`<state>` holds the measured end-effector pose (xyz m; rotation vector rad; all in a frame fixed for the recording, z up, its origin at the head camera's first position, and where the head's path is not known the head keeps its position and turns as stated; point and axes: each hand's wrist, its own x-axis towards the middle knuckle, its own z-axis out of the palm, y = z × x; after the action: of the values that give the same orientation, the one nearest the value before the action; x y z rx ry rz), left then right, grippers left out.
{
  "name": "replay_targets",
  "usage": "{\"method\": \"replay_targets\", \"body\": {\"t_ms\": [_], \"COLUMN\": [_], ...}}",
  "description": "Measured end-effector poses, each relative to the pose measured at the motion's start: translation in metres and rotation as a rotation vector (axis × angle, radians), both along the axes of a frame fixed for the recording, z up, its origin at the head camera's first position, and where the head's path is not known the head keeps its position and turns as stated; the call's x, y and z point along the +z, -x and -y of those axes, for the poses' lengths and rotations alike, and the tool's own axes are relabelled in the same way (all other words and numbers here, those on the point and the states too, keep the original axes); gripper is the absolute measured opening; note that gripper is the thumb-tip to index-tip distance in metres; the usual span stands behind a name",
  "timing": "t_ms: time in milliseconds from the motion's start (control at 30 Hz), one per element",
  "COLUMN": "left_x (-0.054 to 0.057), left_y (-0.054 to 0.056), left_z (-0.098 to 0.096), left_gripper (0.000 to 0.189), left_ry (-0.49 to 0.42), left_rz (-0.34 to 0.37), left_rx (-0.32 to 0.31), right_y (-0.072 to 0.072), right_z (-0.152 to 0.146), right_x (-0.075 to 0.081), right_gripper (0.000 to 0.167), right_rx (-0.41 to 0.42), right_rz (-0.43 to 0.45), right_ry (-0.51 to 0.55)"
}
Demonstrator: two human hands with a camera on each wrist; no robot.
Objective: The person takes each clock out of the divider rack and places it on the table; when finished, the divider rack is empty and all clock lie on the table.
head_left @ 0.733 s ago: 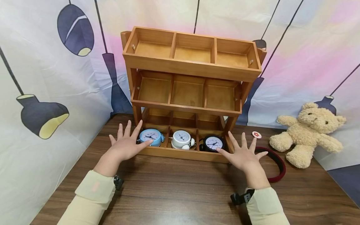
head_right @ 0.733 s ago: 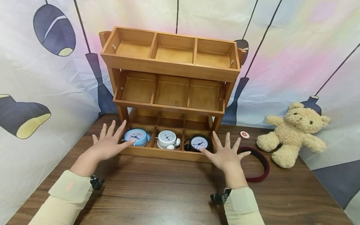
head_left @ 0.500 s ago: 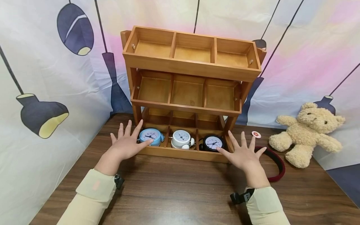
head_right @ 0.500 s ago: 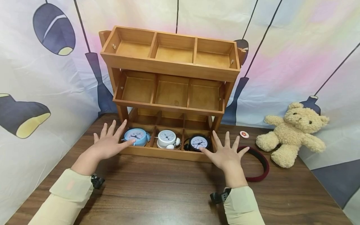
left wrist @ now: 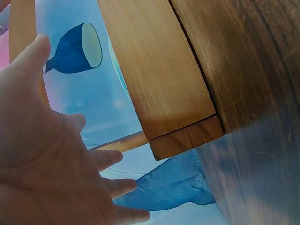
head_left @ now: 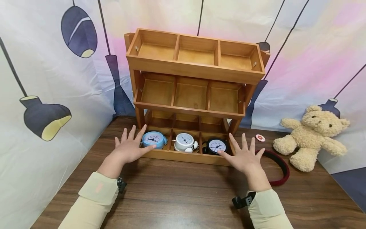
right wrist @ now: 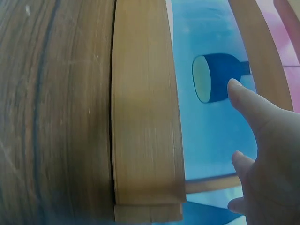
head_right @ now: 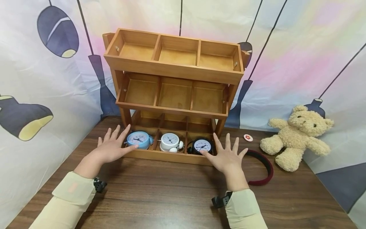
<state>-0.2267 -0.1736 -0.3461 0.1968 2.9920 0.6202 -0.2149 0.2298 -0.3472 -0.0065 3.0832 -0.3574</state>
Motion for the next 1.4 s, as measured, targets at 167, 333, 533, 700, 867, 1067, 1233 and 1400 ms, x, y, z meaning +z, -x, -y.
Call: {"method": "replay_targets", "body": {"t_ms": [167, 333, 533, 700, 867, 1067, 1233, 1400], "left_x": [-0.003, -0.004, -0.007, -0.011, -0.013, -0.014, -0.014, -0.014], "left_y": [0.002, 0.006, 0.011, 0.017, 0.021, 0.022, 0.023, 0.024], "left_z": [0.002, 0.002, 0.001, -0.003, -0.006, -0.008, -0.009, -0.007], "left_gripper": [0.103, 0.103, 0.110, 0.117, 0.122, 0.123, 0.124, 0.123], "left_ry": [0.003, 0.008, 0.013, -0.009, 0.014, 0.055, 0.070, 0.087], "left_rz": [0.005, 0.043, 0.089, 0.123, 0.135, 0.099, 0.088, 0.109], "left_rx": [0.005, 0.014, 0.032, 0.040, 0.055, 0.076, 0.080, 0.078], "right_y": [0.005, 0.012, 0.022, 0.032, 0.040, 0.050, 0.059, 0.068], "right_z": [0.017, 0.043, 0.084, 0.120, 0.154, 0.190, 0.218, 0.239], "right_x": [-0.003, -0.004, -0.002, 0.002, 0.006, 0.007, 0.006, 0.002], "right_gripper": [0.096, 0.095, 0.096, 0.094, 0.092, 0.090, 0.087, 0.087], "right_rx": [0.039, 0.087, 0.180, 0.254, 0.323, 0.382, 0.419, 0.413], "right_rz": [-0.019, -0.025, -0.071, -0.072, -0.052, -0.030, -0.007, 0.025], "right_ry": [-0.001, -0.009, -0.046, -0.028, 0.006, 0.012, 0.018, 0.072]}}
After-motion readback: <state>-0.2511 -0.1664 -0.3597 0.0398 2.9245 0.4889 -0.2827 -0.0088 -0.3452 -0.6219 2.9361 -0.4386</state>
